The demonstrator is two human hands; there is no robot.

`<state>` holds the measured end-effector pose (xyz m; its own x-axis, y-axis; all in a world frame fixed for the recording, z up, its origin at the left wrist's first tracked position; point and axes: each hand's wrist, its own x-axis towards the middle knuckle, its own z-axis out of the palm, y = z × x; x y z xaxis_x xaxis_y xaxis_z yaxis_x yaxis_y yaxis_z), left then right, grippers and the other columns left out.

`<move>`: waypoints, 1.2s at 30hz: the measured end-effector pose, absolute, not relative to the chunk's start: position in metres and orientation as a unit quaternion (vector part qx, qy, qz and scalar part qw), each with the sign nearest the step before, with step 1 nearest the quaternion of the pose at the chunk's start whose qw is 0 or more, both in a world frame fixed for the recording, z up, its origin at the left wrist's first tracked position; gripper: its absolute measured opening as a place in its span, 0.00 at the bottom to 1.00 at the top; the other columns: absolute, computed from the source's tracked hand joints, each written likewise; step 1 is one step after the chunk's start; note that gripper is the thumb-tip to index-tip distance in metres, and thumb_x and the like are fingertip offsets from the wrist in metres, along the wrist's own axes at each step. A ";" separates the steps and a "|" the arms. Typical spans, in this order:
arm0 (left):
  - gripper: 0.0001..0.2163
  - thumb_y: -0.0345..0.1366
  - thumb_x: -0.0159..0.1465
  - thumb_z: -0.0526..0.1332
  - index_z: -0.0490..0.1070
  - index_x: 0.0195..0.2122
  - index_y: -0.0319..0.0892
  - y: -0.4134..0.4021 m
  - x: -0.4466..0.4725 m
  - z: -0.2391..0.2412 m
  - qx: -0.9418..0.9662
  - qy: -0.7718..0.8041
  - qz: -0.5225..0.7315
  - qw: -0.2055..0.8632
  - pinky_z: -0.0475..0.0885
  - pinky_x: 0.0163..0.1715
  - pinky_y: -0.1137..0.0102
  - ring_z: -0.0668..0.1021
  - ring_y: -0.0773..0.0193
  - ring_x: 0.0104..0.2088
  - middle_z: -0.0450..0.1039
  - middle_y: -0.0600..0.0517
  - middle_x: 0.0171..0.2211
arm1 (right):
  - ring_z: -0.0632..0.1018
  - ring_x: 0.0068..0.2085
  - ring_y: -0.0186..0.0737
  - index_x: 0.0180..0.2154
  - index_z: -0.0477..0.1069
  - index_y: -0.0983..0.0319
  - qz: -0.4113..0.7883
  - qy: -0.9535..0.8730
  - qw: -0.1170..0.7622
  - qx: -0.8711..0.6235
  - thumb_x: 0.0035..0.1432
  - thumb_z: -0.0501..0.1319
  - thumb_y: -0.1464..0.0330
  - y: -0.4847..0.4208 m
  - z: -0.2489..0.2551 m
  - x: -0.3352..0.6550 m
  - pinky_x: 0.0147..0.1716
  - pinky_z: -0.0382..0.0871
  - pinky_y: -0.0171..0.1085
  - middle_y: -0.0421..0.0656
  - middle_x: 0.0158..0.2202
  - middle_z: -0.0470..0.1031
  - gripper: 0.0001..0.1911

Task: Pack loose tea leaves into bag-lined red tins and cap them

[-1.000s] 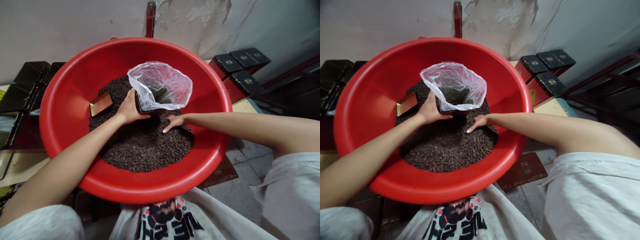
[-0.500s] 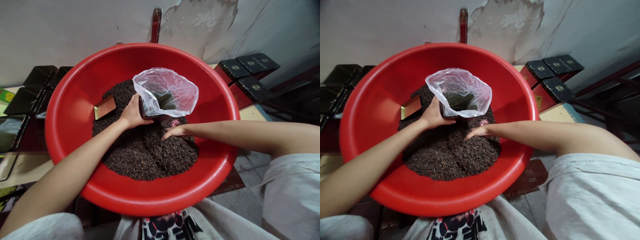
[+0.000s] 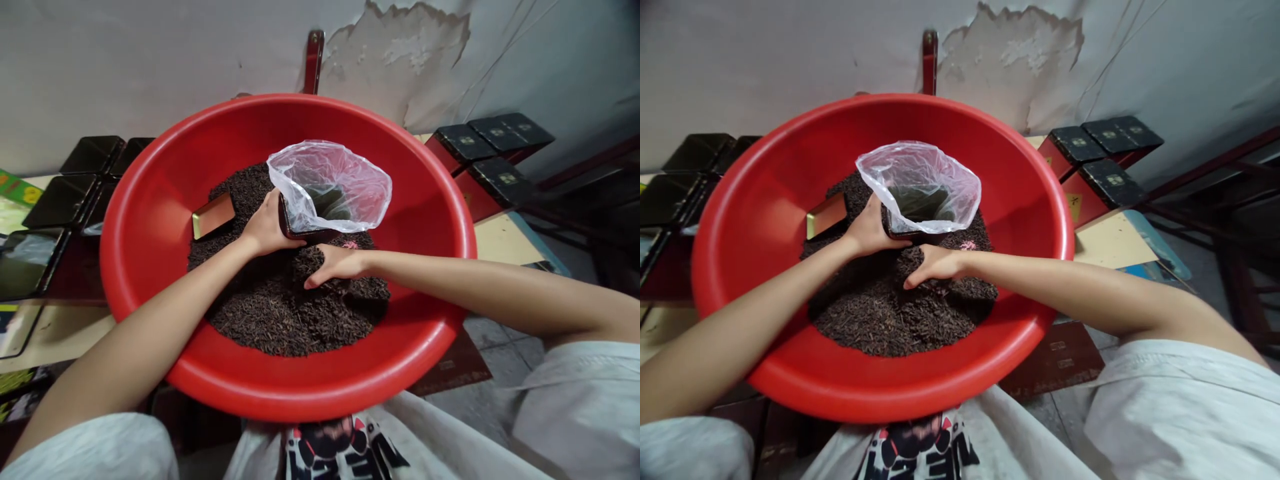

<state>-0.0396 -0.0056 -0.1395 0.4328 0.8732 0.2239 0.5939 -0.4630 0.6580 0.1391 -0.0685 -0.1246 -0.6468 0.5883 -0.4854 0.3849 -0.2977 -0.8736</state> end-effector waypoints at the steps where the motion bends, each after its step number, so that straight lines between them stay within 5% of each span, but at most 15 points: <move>1: 0.50 0.47 0.34 0.74 0.53 0.57 0.38 -0.006 -0.039 -0.140 0.808 0.453 0.281 0.250 0.50 0.64 0.49 0.57 0.40 0.63 0.60 0.37 0.56 | 0.77 0.39 0.41 0.41 0.72 0.67 0.655 -0.625 0.081 -0.417 0.37 0.66 0.69 -0.072 -0.121 0.137 0.46 0.71 0.41 0.45 0.39 0.77 0.24; 7: 0.48 0.46 0.35 0.74 0.55 0.56 0.38 -0.005 -0.039 -0.140 0.814 0.445 0.284 0.244 0.50 0.64 0.49 0.64 0.41 0.59 0.62 0.38 0.54 | 0.73 0.48 0.47 0.45 0.70 0.65 0.362 -0.836 0.092 -0.402 0.39 0.66 0.71 -0.094 -0.104 0.132 0.52 0.64 0.44 0.47 0.45 0.74 0.27; 13: 0.50 0.47 0.34 0.74 0.54 0.57 0.37 -0.004 -0.040 -0.142 0.810 0.439 0.296 0.251 0.54 0.62 0.48 0.66 0.41 0.57 0.62 0.38 0.53 | 0.72 0.35 0.35 0.33 0.67 0.64 0.483 -0.749 0.175 -0.418 0.38 0.65 0.73 -0.100 -0.087 0.132 0.41 0.68 0.37 0.39 0.32 0.71 0.15; 22: 0.45 0.45 0.37 0.74 0.57 0.55 0.38 -0.004 -0.038 -0.144 0.816 0.426 0.308 0.239 0.55 0.62 0.48 0.64 0.41 0.58 0.63 0.41 0.53 | 0.71 0.23 0.30 0.33 0.65 0.62 0.744 -0.474 0.199 -0.426 0.36 0.65 0.71 -0.107 -0.022 0.144 0.20 0.68 0.31 0.35 0.24 0.68 0.17; 28: 0.50 0.46 0.37 0.74 0.52 0.58 0.37 -0.004 -0.039 -0.144 0.819 0.422 0.302 0.245 0.54 0.62 0.47 0.61 0.40 0.61 0.58 0.36 0.58 | 0.73 0.22 0.31 0.29 0.68 0.64 0.651 -0.527 0.291 -0.463 0.47 0.57 0.71 -0.082 0.018 0.160 0.20 0.70 0.30 0.38 0.23 0.72 0.04; 31: 0.50 0.45 0.36 0.74 0.52 0.58 0.34 -0.005 -0.040 -0.142 0.817 0.432 0.298 0.239 0.53 0.63 0.48 0.60 0.40 0.62 0.58 0.34 0.58 | 0.72 0.21 0.29 0.25 0.67 0.64 0.579 -0.546 0.356 -0.490 0.51 0.53 0.74 -0.055 0.023 0.161 0.21 0.69 0.29 0.36 0.21 0.68 0.07; 36: 0.50 0.44 0.36 0.74 0.52 0.58 0.38 -0.006 -0.040 -0.141 0.816 0.435 0.292 0.242 0.52 0.63 0.47 0.59 0.40 0.62 0.59 0.37 0.57 | 0.70 0.24 0.31 0.23 0.65 0.62 0.459 -0.618 0.387 -0.507 0.43 0.63 0.76 -0.025 0.011 0.153 0.23 0.68 0.31 0.36 0.20 0.65 0.07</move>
<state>-0.0401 -0.0060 -0.1414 0.4502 0.8523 0.2664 0.5688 -0.5037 0.6502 0.1532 -0.0248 0.0113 -0.1861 0.9825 0.0126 0.2726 0.0639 -0.9600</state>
